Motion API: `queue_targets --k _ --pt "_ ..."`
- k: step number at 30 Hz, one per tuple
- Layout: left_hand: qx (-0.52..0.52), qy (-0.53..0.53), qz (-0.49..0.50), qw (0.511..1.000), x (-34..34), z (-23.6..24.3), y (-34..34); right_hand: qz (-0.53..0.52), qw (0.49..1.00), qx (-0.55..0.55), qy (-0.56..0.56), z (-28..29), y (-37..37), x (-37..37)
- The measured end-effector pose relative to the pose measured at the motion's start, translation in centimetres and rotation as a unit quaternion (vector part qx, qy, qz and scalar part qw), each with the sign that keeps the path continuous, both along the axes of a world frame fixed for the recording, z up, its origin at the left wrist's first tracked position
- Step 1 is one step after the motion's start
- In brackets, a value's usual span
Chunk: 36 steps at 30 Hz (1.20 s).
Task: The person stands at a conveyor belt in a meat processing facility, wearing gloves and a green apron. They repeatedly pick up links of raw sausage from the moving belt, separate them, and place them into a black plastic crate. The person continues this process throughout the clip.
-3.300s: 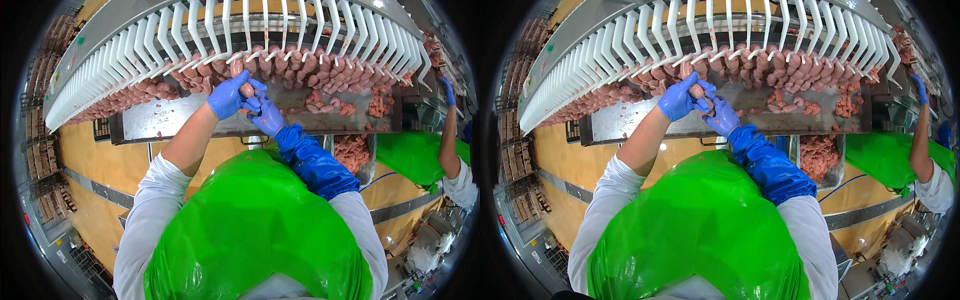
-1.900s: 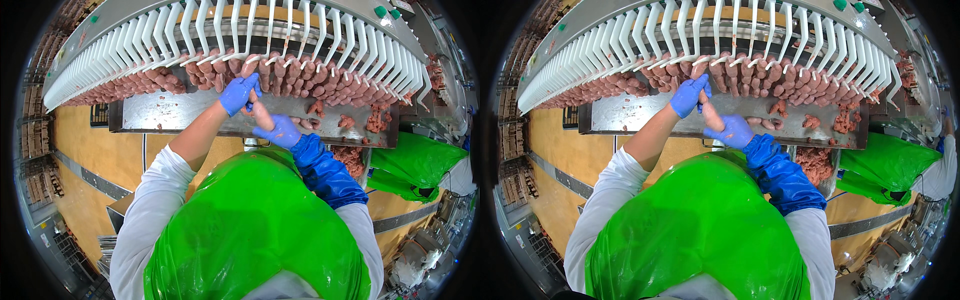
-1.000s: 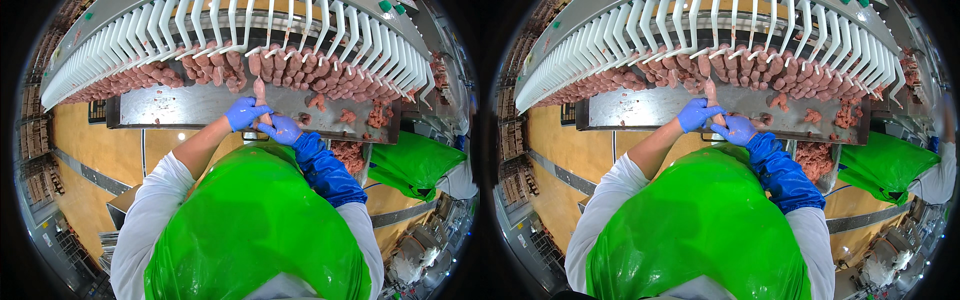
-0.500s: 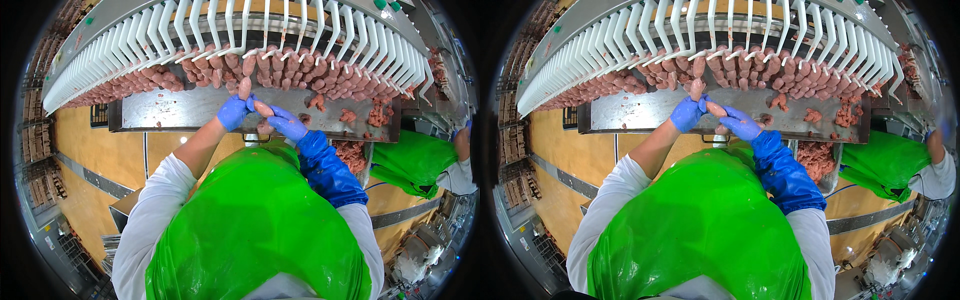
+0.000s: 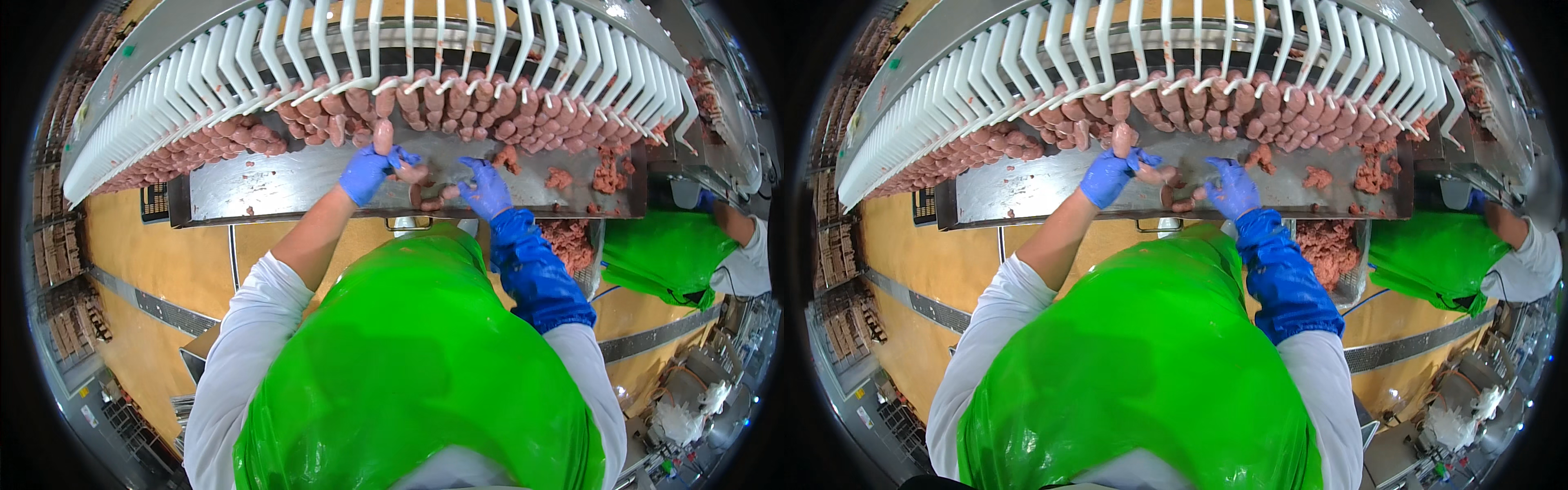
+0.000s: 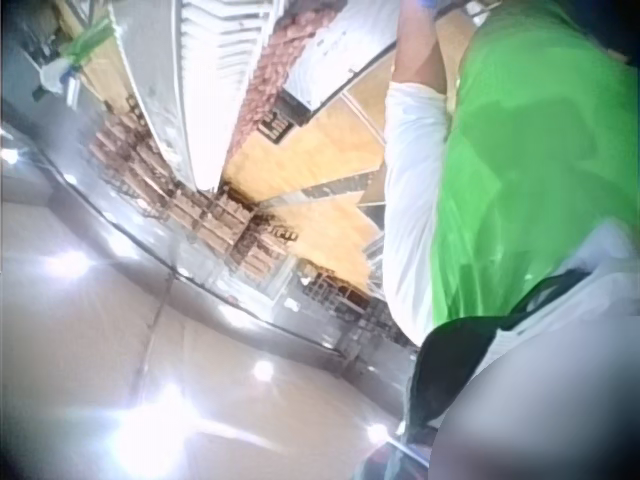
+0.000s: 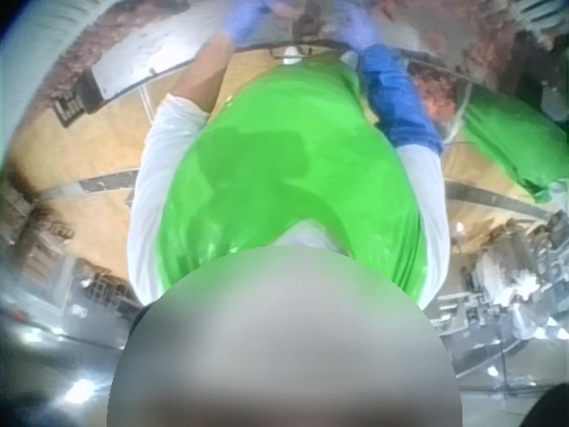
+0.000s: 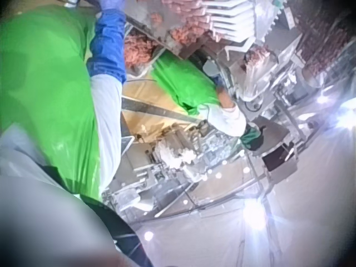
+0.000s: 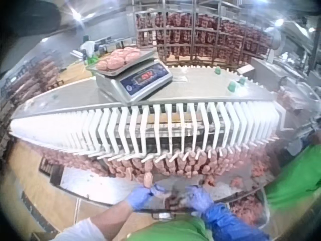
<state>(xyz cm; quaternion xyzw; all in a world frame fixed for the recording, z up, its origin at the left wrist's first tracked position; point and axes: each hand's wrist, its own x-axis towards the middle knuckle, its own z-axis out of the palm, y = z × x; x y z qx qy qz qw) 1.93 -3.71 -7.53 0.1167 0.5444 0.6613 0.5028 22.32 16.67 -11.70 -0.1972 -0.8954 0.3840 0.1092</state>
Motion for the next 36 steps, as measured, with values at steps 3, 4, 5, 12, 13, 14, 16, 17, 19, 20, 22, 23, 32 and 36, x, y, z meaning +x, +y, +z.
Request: queue_targets --k 3,4,5,12,13,14,16,17,19,20,22,23,32,36 --pt "-0.026 0.112 0.015 0.993 -2.0 -1.3 -1.1 0.048 0.975 0.14 -0.166 -3.4 3.2 2.5" --pt "-0.042 0.143 0.025 0.989 -2.7 -1.3 -1.2 0.053 0.956 0.167 -0.234 -4.6 3.8 3.6" --pt "-0.057 0.174 0.036 0.982 -3.1 -1.3 -1.2 0.075 0.959 0.185 -0.202 -6.4 4.5 4.8" --pt "-0.186 0.473 -0.005 0.861 -4.8 -0.6 -1.6 0.048 0.852 0.135 -0.504 -4.9 6.0 3.4" --pt "-0.193 0.457 -0.016 0.868 -5.2 -0.6 -1.4 0.053 0.845 0.109 -0.52 -7.0 7.9 4.7" --pt "-0.207 0.438 -0.019 0.874 -5.2 -1.0 -1.7 0.032 0.852 0.103 -0.512 -6.2 8.4 5.5" --pt "-0.192 0.345 -0.015 0.919 -4.8 -0.6 -1.6 0.04 0.848 0.097 -0.519 -3.2 9.5 6.6" --pt "-0.161 0.27 -0.013 0.949 -4.2 0.3 -1.4 0.066 0.837 0.095 -0.535 -1.5 10.3 6.7" --pt "-0.16 0.173 -0.04 0.971 -4.2 1.3 -1.0 0.124 0.845 0.066 -0.515 1.1 11.1 6.6" --pt "-0.137 0.148 -0.053 0.978 -4.2 1.0 -0.9 0.155 0.863 0.038 -0.48 2.1 11.3 6.7" --pt "-0.089 0.096 -0.086 0.988 -3.6 0.2 -0.3 0.216 0.905 -0.16 -0.329 4.8 10.5 7.0" --pt "-0.057 0.073 -0.112 0.989 -3.2 0.2 0.2 0.237 0.895 -0.322 -0.198 6.0 9.0 6.6" --pt "0.054 -0.044 -0.138 0.988 0.6 3.5 1.9 0.169 0.97 -0.166 0.053 12.4 -1.6 -7.3" --pt "0.022 0.043 -0.162 0.986 0.1 5.4 1.1 0.093 0.962 -0.182 0.183 9.9 -2.2 -8.9"
